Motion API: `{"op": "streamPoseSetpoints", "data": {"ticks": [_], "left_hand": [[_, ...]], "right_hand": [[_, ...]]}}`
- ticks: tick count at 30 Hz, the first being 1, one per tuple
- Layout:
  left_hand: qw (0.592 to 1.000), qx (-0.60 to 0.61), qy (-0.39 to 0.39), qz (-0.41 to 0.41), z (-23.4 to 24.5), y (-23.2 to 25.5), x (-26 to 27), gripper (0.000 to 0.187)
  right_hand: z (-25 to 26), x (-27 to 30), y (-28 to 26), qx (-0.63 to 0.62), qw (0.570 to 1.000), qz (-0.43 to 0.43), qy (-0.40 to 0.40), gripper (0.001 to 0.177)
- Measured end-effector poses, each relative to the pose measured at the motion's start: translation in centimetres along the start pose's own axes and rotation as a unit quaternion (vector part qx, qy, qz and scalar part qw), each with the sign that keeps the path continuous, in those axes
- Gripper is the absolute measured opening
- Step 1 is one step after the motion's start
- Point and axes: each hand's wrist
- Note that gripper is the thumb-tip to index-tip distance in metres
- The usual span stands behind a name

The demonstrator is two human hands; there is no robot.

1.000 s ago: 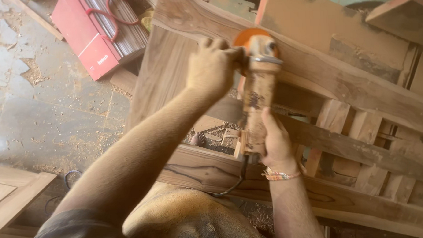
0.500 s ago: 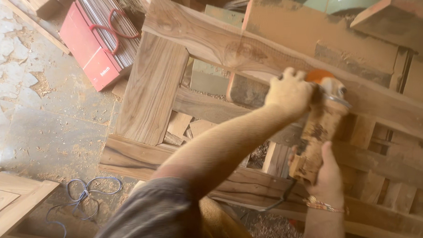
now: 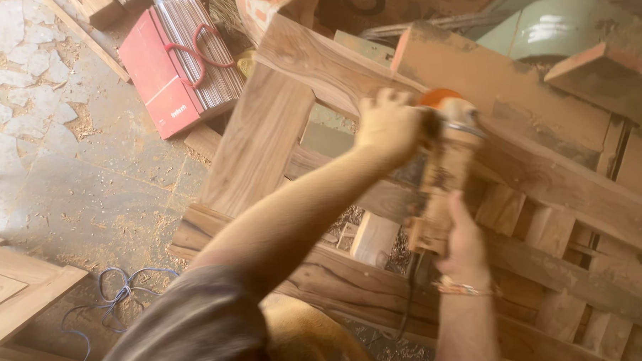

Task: The person uses an angle grinder with a sanding disc to smooth the surface of a wooden frame. They move the tool along the top edge and across the flat panels of the frame, generating sawdust.

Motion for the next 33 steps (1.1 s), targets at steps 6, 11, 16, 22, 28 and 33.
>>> {"op": "streamPoseSetpoints", "data": {"ticks": [6, 11, 16, 22, 28, 33], "left_hand": [[0.991, -0.013, 0.099, 0.089, 3.9, -11.4, 2.2, 0.028], [0.982, 0.016, 0.119, 0.143, 8.1, -17.6, 3.8, 0.02], [0.974, 0.037, 0.137, 0.176, 10.0, -21.5, 4.2, 0.02], [0.979, 0.028, 0.149, 0.137, 9.7, -23.3, 3.8, 0.02], [0.979, 0.006, 0.172, 0.11, 8.1, -20.2, 2.9, 0.02], [0.984, 0.018, 0.133, 0.12, 5.7, -14.4, 1.6, 0.02]], "right_hand": [[-10.7, -4.0, 0.2, -0.017, 0.989, -0.019, -0.148, 0.048], [-18.6, -6.1, 0.1, -0.038, 0.981, -0.023, -0.189, 0.044], [-23.3, -7.2, 0.3, -0.022, 0.981, -0.039, -0.186, 0.047], [-24.8, -7.1, -0.1, 0.001, 0.994, -0.041, -0.101, 0.048], [-21.7, -6.1, -0.9, 0.01, 0.994, -0.042, -0.097, 0.049], [-15.7, -5.1, -1.6, -0.022, 0.994, -0.025, -0.103, 0.047]]}}
Point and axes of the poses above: each hand's wrist, its own x-axis away from the middle knuckle, its own z-axis out of the back of the hand, y = z × x, and after that the axes turned 2 degrees about y, right-handed
